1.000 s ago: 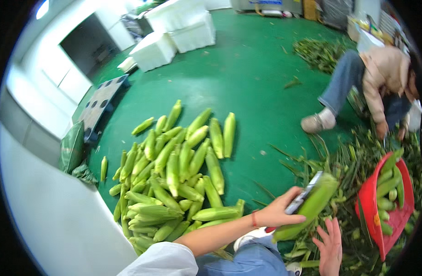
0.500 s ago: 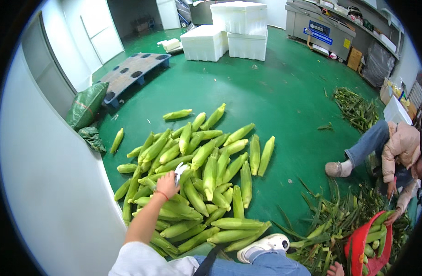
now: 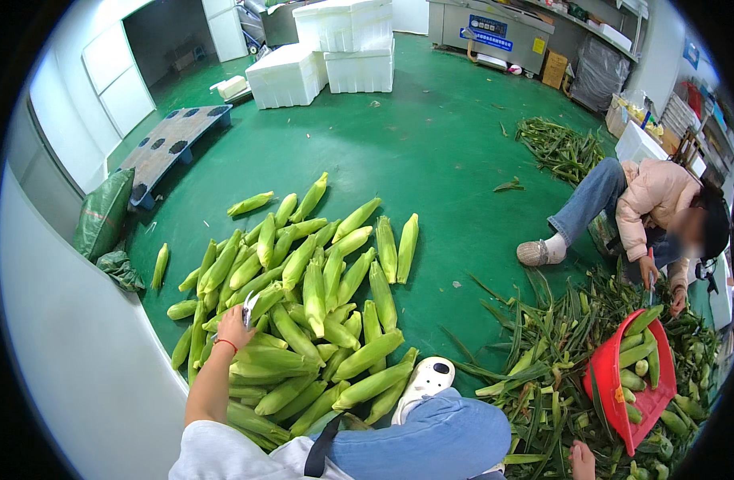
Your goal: The person uses pruning shears to trim the ends and excess leaves from corn husks, placing the trimmed corn into a red plastic scoop.
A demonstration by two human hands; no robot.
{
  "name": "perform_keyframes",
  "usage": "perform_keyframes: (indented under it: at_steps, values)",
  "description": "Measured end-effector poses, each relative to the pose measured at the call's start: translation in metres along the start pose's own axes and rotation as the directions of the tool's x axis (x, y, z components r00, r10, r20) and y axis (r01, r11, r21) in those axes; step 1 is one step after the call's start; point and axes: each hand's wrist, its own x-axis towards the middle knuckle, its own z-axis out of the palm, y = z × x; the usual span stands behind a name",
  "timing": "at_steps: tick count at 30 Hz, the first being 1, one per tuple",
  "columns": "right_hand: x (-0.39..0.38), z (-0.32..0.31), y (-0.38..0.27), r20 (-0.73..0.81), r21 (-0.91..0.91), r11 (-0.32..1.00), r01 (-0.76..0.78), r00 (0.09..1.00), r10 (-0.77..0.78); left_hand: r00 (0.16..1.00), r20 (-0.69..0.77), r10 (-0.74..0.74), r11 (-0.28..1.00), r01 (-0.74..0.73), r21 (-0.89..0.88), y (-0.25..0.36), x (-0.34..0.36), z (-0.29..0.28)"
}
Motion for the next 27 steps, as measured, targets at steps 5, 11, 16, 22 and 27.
perform_keyframes:
  at_steps: [5,11,16,22,27]
  values:
    - [-0.018,0.017,0.023,0.067,0.016,0.987,-0.162,0.985,0.16,0.99,0.081,-0.112,0.993,0.108,0.056,-0.021,0.018,-0.004]
    - [-0.036,0.031,0.111,0.075,0.069,0.972,-0.225,0.973,0.22,0.997,0.069,0.035,0.995,-0.041,0.09,-0.008,0.034,0.003]
    - [-0.037,0.04,0.1,0.09,0.269,0.865,-0.424,0.905,0.416,0.988,0.05,0.147,0.983,-0.152,0.105,-0.017,0.032,0.001]
    - [-0.038,0.037,0.045,0.044,0.155,0.874,-0.46,0.887,0.459,0.945,-0.127,0.301,0.948,-0.283,0.146,-0.004,0.041,0.023]
    - [-0.05,-0.005,0.009,0.13,-0.03,0.799,-0.6,0.791,0.598,0.94,-0.179,0.29,0.947,-0.255,0.196,0.076,0.135,0.051]
